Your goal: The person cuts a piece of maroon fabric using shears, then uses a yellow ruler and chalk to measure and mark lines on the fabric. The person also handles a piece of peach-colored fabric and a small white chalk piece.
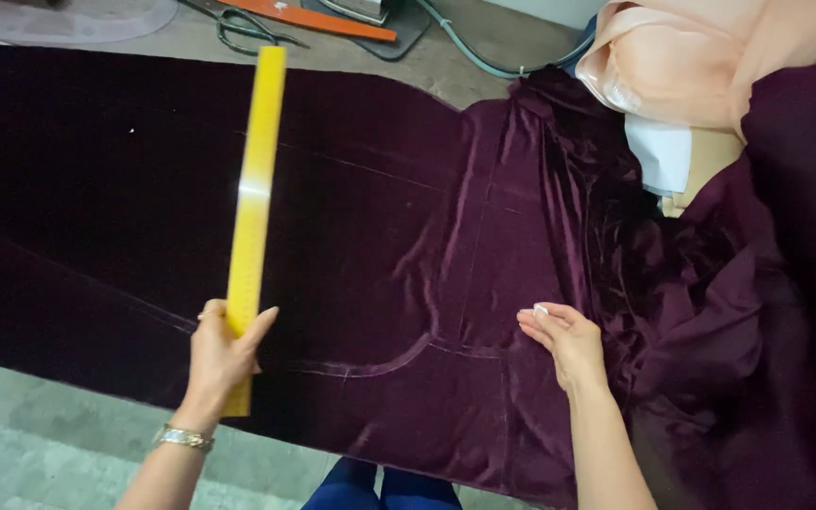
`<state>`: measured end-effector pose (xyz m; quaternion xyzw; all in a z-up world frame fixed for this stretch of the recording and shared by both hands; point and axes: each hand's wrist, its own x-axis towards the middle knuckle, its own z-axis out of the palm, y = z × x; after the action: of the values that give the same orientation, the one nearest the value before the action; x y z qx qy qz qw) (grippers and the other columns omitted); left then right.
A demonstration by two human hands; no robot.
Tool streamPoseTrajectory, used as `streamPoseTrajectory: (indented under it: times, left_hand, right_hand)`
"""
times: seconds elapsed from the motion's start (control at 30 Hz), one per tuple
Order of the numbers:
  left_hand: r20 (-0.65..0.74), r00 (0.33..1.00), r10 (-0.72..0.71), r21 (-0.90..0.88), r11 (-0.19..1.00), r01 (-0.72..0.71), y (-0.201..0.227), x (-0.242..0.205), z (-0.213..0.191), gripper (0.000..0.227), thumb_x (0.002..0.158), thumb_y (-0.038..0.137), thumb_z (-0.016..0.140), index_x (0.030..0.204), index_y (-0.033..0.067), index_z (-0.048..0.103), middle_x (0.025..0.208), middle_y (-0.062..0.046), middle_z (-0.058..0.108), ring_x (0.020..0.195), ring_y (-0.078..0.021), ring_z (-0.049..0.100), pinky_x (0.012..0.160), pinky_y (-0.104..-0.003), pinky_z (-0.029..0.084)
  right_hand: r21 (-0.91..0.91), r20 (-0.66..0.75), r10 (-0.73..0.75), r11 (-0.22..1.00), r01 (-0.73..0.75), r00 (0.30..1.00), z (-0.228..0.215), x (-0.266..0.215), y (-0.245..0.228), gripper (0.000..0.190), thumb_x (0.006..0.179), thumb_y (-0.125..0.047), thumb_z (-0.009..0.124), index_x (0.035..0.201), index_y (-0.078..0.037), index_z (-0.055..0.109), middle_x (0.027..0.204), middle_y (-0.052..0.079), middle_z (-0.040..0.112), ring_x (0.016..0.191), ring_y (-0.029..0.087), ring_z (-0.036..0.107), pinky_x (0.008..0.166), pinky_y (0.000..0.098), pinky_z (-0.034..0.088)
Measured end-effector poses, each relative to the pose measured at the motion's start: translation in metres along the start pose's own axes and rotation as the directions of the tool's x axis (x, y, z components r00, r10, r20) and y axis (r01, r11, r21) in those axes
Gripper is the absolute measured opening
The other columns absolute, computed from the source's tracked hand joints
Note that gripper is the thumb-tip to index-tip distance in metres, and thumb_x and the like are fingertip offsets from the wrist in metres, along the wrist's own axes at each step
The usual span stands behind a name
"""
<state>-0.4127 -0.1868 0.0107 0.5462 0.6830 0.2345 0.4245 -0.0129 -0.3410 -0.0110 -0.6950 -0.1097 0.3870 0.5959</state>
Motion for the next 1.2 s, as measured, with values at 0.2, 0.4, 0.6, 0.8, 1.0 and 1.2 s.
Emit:
streamPoseTrajectory:
  times: [0.2, 0.4, 0.6, 0.8, 1.0, 1.2]
  left_hand:
    - [-0.047, 0.999, -0.022, -0.179, 0.984, 0.013, -0.01, 0.002, -0.015, 0.044, 0.084, 0.012, 0.074, 0.109, -0.0125, 0.047, 0.073, -0.029, 0.065, 0.044, -0.032, 0.063, 0.043, -0.038, 0.053]
    - [-0.067, 0.996, -0.065, -0.189, 0.981, 0.051, 0.002, -0.002, -0.016, 0.042, 0.086, 0.006, 0.071, 0.113, -0.0147, 0.046, 0.092, -0.029, 0.066, 0.056, -0.0326, 0.066, 0.048, -0.039, 0.055]
    - [-0.062, 0.998, -0.028, -0.279, 0.96, 0.01, 0.021, 0.024, 0.003, 0.038, 0.082, 0.002, 0.071, 0.106, -0.0139, 0.046, 0.095, -0.028, 0.067, 0.06, -0.0323, 0.067, 0.049, -0.039, 0.057]
    - [0.008, 0.996, -0.088, -0.247, 0.965, 0.087, 0.03, 0.046, 0.019, 0.031, 0.083, 0.005, 0.069, 0.105, -0.0042, 0.049, 0.105, -0.018, 0.065, 0.074, -0.0252, 0.067, 0.059, -0.036, 0.059]
    - [0.045, 0.977, -0.21, -0.195, 0.957, 0.215, 0.038, 0.051, 0.019, 0.026, 0.086, 0.01, 0.066, 0.106, 0.0028, 0.051, 0.108, -0.011, 0.063, 0.08, -0.0213, 0.066, 0.065, -0.034, 0.06]
    - [0.023, 0.974, -0.226, -0.228, 0.947, 0.225, 0.018, 0.064, 0.027, 0.027, 0.083, 0.006, 0.069, 0.103, -0.0001, 0.052, 0.103, -0.014, 0.069, 0.076, -0.0243, 0.068, 0.062, -0.035, 0.06]
  right_hand:
    - [-0.035, -0.019, 0.104, 0.994, -0.105, 0.994, -0.012, -0.001, -0.001, 0.023, 0.097, -0.001, 0.052, 0.117, 0.009, 0.047, 0.113, 0.033, 0.06, 0.102, 0.045, 0.062, 0.087, 0.0568, 0.051]
    - [-0.115, -0.04, 0.149, 0.982, -0.153, 0.988, -0.018, -0.002, -0.017, 0.024, 0.098, -0.003, 0.051, 0.119, 0.008, 0.046, 0.116, 0.031, 0.06, 0.104, 0.045, 0.062, 0.086, 0.0579, 0.051]
    - [-0.108, 0.041, 0.075, 0.992, -0.07, 0.996, 0.023, 0.036, -0.056, 0.023, 0.098, -0.005, 0.051, 0.117, 0.008, 0.047, 0.117, 0.03, 0.061, 0.104, 0.045, 0.062, 0.086, 0.0559, 0.052]
    - [-0.063, 0.07, 0.108, 0.993, -0.103, 0.992, 0.035, 0.078, -0.067, 0.016, 0.097, -0.006, 0.051, 0.109, 0.005, 0.05, 0.123, 0.026, 0.061, 0.107, 0.042, 0.062, 0.088, 0.0533, 0.053]
    - [-0.123, 0.04, 0.135, 0.984, -0.129, 0.99, 0.036, 0.106, -0.076, 0.011, 0.096, -0.009, 0.053, 0.097, 0.002, 0.053, 0.119, 0.025, 0.066, 0.097, 0.039, 0.067, 0.083, 0.0469, 0.057]
    - [-0.106, 0.129, 0.08, 0.992, -0.066, 0.988, 0.076, 0.168, -0.089, 0.012, 0.094, -0.011, 0.056, 0.097, 0.001, 0.054, 0.119, 0.02, 0.066, 0.095, 0.035, 0.068, 0.082, 0.0452, 0.059]
